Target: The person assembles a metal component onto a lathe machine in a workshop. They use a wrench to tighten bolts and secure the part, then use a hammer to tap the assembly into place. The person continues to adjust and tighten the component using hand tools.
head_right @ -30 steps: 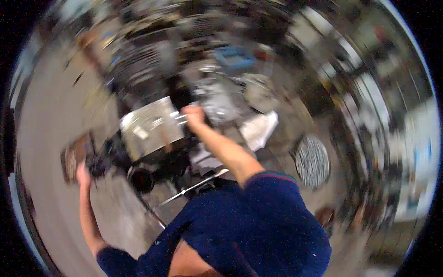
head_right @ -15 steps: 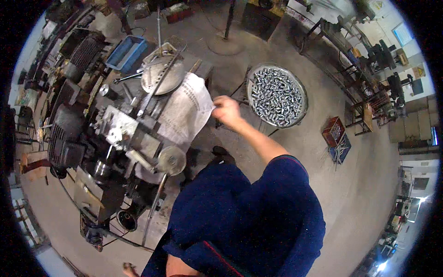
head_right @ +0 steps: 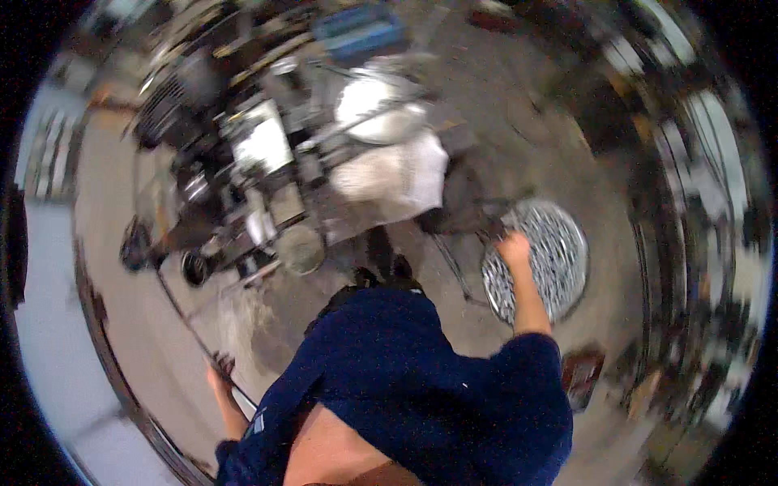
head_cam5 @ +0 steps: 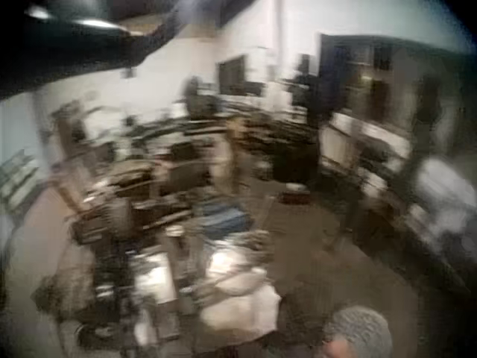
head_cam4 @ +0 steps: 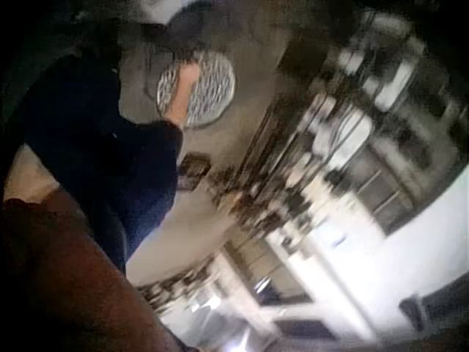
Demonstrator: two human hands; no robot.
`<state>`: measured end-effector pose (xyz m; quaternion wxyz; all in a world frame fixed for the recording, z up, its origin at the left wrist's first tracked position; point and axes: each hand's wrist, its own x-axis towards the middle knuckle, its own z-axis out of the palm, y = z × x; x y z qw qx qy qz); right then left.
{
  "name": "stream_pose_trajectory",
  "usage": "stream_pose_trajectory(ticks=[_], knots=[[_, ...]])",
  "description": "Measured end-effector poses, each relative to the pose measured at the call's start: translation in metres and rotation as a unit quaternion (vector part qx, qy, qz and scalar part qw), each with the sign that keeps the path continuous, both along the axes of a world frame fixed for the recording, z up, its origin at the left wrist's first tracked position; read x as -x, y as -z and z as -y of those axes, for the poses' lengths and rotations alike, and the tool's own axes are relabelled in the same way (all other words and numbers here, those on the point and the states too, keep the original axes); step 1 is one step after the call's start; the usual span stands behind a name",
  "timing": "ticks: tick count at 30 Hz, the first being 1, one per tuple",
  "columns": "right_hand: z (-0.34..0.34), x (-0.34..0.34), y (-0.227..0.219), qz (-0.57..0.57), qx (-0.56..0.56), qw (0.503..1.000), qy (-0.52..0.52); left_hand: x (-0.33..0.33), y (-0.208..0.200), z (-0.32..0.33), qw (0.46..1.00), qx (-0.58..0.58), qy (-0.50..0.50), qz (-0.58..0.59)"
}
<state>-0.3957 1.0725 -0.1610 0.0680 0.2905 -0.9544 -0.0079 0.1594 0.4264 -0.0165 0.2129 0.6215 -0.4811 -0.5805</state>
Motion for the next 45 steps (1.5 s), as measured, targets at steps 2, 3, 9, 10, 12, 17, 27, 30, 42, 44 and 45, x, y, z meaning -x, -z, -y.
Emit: stream_pose_trajectory(ticks=[2, 3, 9, 10, 12, 17, 27, 30, 42, 44, 45], knots=[[0.022, 0.012, -0.004, 0.125, -0.039, 0.971, 0.199, 0.016, -0.013, -0.017, 0.998, -0.026, -0.049, -0.005], [0.015, 0.017, -0.003, 0.201, -0.002, 0.95, 0.239, 0.029, -0.022, -0.026, 0.999, -0.019, -0.046, -0.009], [0.036, 0.019, -0.039, 0.164, -0.198, 0.966, 0.021, 0.007, -0.027, -0.063, 0.998, 0.064, 0.001, 0.003], [0.023, 0.03, -0.036, 0.12, -0.205, 0.971, -0.01, -0.002, -0.019, -0.07, 0.996, 0.068, 0.022, 0.052], [0.004, 0.046, -0.028, 0.127, -0.013, 0.991, 0.049, -0.014, -0.003, -0.08, 0.99, 0.087, 0.061, 0.095], [0.132, 0.065, -0.142, 0.37, 0.61, 0.685, 0.147, -0.038, 0.023, -0.086, 0.85, 0.201, 0.098, 0.477], [0.434, 0.039, -0.332, 0.521, 0.595, 0.572, -0.219, -0.145, -0.011, 0.06, 0.67, 0.316, 0.205, 0.64], [0.51, 0.025, -0.346, 0.345, 0.368, 0.783, -0.364, -0.151, -0.001, 0.054, 0.718, 0.28, 0.15, 0.62], [0.661, 0.037, -0.216, 0.139, 0.107, 0.704, -0.688, -0.005, -0.004, -0.082, 0.823, 0.188, -0.066, 0.532], [0.667, 0.025, -0.219, 0.167, 0.084, 0.729, -0.658, 0.0, -0.016, -0.096, 0.85, 0.167, -0.059, 0.496], [0.669, 0.022, -0.219, 0.194, 0.096, 0.741, -0.635, 0.005, -0.022, -0.103, 0.863, 0.158, -0.053, 0.477]])
